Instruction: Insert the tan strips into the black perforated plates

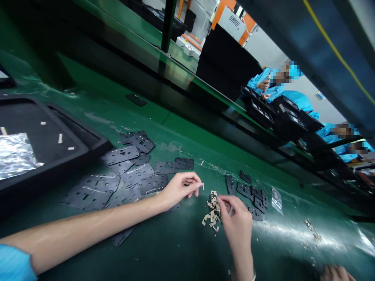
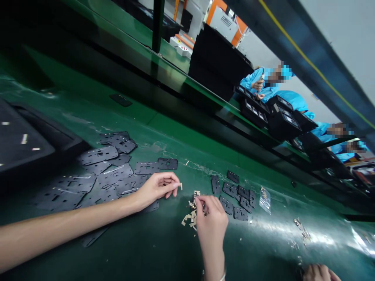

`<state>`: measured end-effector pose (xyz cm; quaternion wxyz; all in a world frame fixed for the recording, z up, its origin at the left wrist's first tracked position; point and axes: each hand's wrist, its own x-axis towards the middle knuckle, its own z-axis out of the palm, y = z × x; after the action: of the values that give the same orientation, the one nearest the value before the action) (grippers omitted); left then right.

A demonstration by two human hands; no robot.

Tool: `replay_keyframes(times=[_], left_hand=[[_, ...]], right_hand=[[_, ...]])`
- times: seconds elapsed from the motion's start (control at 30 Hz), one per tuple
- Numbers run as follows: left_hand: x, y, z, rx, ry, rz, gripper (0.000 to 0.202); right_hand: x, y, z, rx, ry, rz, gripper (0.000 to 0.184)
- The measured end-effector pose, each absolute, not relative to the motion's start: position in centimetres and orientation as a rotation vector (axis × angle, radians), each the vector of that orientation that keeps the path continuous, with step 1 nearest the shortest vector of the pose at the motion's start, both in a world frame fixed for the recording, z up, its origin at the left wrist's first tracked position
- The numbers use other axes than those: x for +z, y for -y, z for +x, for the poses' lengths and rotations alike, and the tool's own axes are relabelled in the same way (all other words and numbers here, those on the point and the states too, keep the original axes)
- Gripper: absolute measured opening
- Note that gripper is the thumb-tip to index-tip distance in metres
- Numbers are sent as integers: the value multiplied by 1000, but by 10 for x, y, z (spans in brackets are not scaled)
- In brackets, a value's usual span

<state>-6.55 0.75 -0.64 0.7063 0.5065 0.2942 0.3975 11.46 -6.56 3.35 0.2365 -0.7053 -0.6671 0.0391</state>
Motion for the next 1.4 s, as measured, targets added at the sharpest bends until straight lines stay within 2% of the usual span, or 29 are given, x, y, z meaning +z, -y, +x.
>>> replay_keyframes(times=[0.2,0.4,0.63,0.87,1.27,1.4], left_hand=[[-8,-6,-65,873,-656,1153,24],[-6,-3,-65,818,-716,1265,22],[-9,0,-68,890,-799,1447,20],[-12,2,-68,945,-845,1683,21],[-12,-5,-65,907,-774,1234,14],[-16,-6,-64,924,-770,1205,15]], right_hand=[[31,37,77,494,1643,-1773,17],[17,35,79,570,1570,-1735,16],[15,39,74,272,1673,-1609,11],[16,42,72,227,1785,-1566,11],[4,33,84,31,1651,-1652,11],[-2,36,78,-6,1775,-1474,18]])
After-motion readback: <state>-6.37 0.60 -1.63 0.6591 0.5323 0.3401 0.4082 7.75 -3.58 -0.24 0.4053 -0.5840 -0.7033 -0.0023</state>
